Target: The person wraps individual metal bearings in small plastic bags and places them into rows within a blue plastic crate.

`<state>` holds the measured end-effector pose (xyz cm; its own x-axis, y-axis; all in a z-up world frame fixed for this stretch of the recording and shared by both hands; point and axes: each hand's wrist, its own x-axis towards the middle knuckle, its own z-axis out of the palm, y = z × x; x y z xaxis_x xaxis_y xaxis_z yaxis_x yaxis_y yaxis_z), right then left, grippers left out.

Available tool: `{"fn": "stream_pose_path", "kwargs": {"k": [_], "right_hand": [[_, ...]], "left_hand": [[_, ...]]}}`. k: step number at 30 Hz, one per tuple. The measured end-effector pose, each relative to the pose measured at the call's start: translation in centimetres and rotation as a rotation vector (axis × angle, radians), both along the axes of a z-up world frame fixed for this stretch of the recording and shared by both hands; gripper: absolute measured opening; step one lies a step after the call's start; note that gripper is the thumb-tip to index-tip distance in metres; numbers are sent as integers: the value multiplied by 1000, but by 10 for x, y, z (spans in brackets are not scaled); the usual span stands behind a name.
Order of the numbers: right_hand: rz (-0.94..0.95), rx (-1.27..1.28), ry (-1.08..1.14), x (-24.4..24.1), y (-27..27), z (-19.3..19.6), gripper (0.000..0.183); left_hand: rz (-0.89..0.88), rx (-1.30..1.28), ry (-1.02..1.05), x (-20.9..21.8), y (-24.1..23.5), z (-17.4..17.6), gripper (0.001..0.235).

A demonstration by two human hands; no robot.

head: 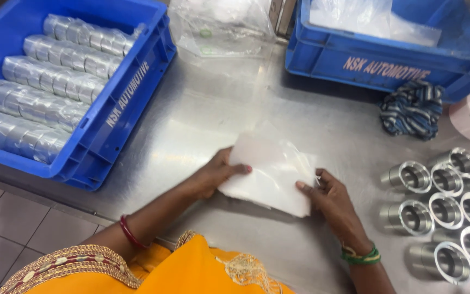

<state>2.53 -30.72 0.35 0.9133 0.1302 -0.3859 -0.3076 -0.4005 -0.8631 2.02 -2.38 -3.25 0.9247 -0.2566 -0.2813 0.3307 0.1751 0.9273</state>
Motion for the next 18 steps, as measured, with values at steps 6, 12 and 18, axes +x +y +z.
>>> {"fn": "stream_pose_path", "kwargs": {"k": [6,12,18], "right_hand": [[-75,118,-108,6,-20,17,41],[-240,169,-336,8,-55,19,31],[-394,74,-727,-6,-100,11,20]], "left_hand": [[54,180,-46,-6,64,9,58],[1,627,30,-25,110,32,57],[165,1457,-321,-32,103,42,82]]}}
